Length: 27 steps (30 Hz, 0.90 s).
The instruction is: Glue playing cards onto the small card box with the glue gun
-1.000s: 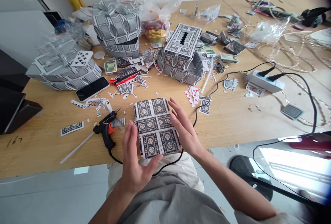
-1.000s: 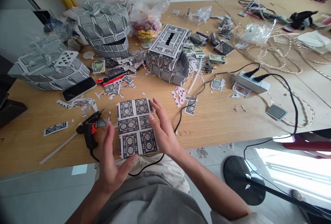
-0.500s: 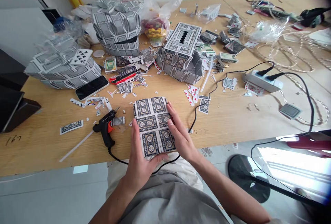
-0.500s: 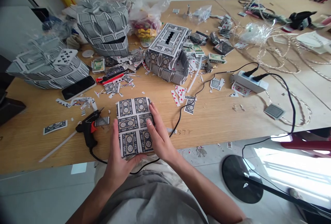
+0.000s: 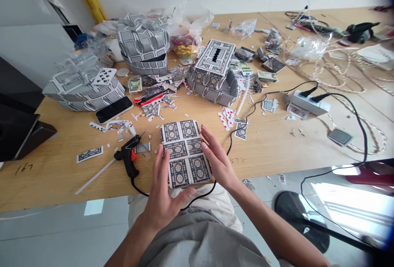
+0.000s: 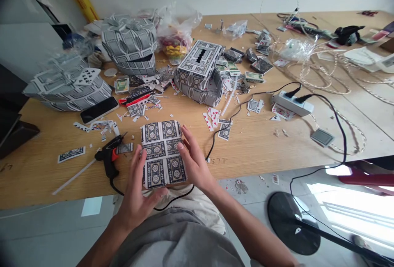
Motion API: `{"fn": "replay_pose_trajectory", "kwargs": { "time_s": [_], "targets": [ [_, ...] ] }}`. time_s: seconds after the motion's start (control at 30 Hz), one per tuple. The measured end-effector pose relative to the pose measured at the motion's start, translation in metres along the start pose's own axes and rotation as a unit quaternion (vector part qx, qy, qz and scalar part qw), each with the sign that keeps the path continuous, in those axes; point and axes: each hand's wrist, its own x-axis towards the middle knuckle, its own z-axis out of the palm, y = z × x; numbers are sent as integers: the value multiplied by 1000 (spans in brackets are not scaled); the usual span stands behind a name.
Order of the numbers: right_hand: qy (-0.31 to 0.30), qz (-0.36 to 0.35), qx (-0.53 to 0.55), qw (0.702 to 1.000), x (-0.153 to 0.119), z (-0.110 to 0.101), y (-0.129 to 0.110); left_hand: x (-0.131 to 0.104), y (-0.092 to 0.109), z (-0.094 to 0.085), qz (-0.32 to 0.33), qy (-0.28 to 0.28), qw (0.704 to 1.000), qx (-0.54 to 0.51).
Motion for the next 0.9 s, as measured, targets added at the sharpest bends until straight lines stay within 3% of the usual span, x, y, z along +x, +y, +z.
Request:
{"fn": "replay_pose_trajectory", "kwargs": {
  "time_s": [0.13,0.23,0.4,0.57,0.73,0.9],
  "targets": [
    [26,-37,-17,999,25,-9,-3,17,1,-20,61,12,997,51],
    [26,-105,-64,992,55,-14,-19,39,-4,-31,107,34,992,64],
    [-36,-198,-177,963,90,-14,-50,66,-6,-33,182,18,979,93],
    [-104,-249,-244,932,74,-14,-48,66,-3,-29,208,-13,969,135],
    [-108,-261,-289,915,51,-16,-37,64,-4,-29,207,-22,968,141],
    [-114,-247,-291,917,43,-15,-33,64,-5,-28,206,-19,970,130]
  ]
}}
